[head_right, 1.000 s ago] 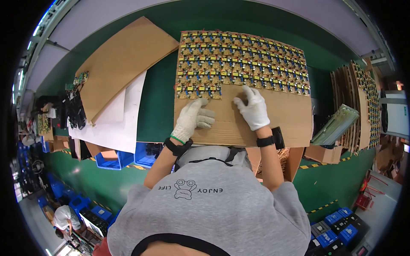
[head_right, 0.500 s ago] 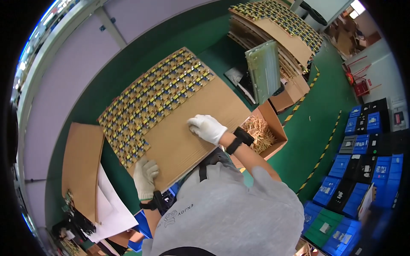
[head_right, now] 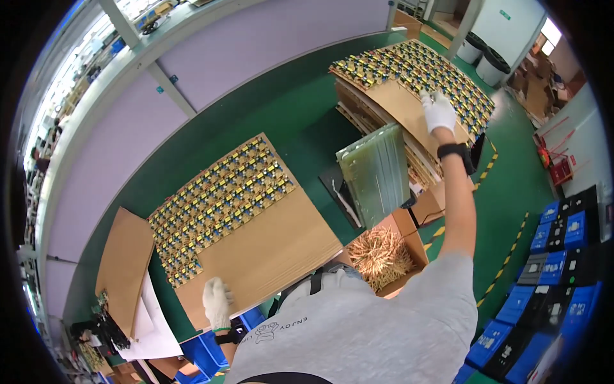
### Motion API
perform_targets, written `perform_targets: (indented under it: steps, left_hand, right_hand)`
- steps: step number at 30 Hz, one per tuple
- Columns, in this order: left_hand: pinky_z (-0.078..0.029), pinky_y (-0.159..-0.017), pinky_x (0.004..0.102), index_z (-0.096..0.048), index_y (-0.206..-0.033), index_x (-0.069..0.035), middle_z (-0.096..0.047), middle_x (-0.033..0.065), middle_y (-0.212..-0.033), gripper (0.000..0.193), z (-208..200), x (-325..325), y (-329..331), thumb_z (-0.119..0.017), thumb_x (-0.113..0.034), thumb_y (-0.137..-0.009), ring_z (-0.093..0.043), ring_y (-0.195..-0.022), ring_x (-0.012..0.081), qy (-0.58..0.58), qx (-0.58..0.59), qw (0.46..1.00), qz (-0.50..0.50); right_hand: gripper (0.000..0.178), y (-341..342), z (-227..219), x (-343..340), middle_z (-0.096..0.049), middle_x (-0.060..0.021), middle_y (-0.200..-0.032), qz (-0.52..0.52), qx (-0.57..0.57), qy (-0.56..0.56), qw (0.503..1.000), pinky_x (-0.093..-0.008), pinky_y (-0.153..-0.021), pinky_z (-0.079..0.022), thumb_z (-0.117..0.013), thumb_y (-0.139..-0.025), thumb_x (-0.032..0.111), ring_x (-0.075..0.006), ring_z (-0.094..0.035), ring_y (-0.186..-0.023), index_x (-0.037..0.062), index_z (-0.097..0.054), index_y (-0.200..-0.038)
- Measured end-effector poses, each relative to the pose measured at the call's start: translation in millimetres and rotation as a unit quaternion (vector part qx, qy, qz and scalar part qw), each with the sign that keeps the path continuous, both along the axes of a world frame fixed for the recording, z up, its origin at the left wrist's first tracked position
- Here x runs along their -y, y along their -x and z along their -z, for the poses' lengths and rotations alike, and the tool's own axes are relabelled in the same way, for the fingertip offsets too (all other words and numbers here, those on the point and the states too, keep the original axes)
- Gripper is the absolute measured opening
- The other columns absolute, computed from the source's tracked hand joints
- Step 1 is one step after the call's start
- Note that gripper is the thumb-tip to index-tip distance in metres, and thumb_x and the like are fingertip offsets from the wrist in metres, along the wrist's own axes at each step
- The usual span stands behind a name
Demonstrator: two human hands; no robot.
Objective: The person picks up circuit boards from a stack, inspects them, and places them onto a cardboard sheet. They then transfer the circuit boards one at a time into a green slotted rack.
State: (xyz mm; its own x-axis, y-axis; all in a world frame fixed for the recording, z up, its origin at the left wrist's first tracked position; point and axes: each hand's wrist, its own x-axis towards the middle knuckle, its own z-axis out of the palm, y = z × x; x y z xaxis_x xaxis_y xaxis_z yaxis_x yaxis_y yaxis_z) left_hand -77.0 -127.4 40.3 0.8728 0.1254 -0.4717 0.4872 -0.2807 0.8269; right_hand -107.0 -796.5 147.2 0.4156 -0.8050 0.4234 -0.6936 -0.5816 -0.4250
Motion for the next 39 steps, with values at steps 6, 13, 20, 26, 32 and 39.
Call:
perform_targets:
  steps: [6, 13, 20, 26, 32, 39]
  left_hand:
    - [-0.043, -0.049, 0.0231, -0.054, -0.117, 0.000, -0.057, 0.0042, -0.074, 0.032, -2, 76, 20, -0.052, -0.024, -0.097, -0.051, -0.056, 0.0080, 0.024, 0.002, 0.992, 0.123]
    - [-0.045, -0.051, 0.0241, -0.055, -0.117, 0.000, -0.059, 0.0039, -0.075, 0.035, 3, 103, 14, -0.053, -0.027, -0.096, -0.053, -0.058, 0.0087, -0.066, 0.028, 0.985, 0.156]
    - [-0.046, -0.053, 0.0249, -0.058, -0.116, 0.000, -0.061, 0.0058, -0.078, 0.036, 22, 136, -2, -0.055, -0.030, -0.095, -0.055, -0.061, 0.0097, -0.105, 0.092, 0.958, 0.250]
    - [-0.050, -0.062, 0.0291, -0.060, -0.113, 0.000, -0.065, 0.0086, -0.084, 0.037, 9, 165, -5, -0.056, -0.031, -0.093, -0.062, -0.067, 0.0143, -0.156, 0.113, 0.931, 0.310]
    - [-0.049, -0.080, 0.0424, -0.063, -0.104, -0.007, -0.067, 0.0180, -0.091, 0.037, -22, 194, -15, -0.053, -0.041, -0.091, -0.064, -0.091, 0.0357, -0.214, 0.070, 0.912, 0.342]
    - [-0.049, -0.078, 0.0421, -0.063, -0.104, -0.010, -0.067, 0.0157, -0.088, 0.033, -15, 192, -6, -0.055, -0.039, -0.091, -0.064, -0.087, 0.0335, -0.222, 0.116, 0.911, 0.328]
  right_hand:
    - [0.074, -57, 34, 151, -0.067, -0.0242, -0.086, -0.025, -0.116, -0.040, 0.992, -0.0453, -0.078, -0.047, -0.034, -0.093, 0.064, -0.0399, -0.063, -0.084, -0.0017, -0.069, -0.089]
    - [0.097, -67, 1, 88, -0.063, -0.0241, -0.116, 0.013, -0.213, -0.151, 0.965, -0.0427, -0.090, -0.047, -0.061, -0.067, 0.079, -0.0378, -0.062, -0.106, -0.0070, -0.064, -0.111]
    - [0.038, -30, 10, 102, -0.063, -0.0068, -0.126, -0.265, 0.010, -0.448, 0.854, -0.0251, -0.100, -0.040, -0.054, -0.096, 0.022, -0.0134, -0.057, -0.114, -0.0009, -0.059, -0.126]
    - [0.037, 30, -32, -51, -0.065, -0.0033, -0.092, -0.208, 0.032, -0.450, 0.868, -0.0262, -0.067, -0.051, -0.063, -0.091, 0.032, -0.0103, -0.062, -0.077, 0.0023, -0.061, -0.114]
    - [0.026, 82, 69, -139, -0.065, -0.0020, -0.098, -0.283, 0.107, -0.509, 0.806, -0.0253, -0.075, -0.048, -0.066, -0.087, 0.008, -0.0084, -0.058, -0.085, 0.0016, -0.060, -0.111]
    - [0.019, 83, 152, -146, -0.063, -0.0115, -0.084, -0.174, 0.155, -0.240, 0.942, -0.0361, -0.068, -0.047, -0.066, -0.088, 0.020, -0.0235, -0.060, -0.074, 0.0015, -0.061, -0.092]
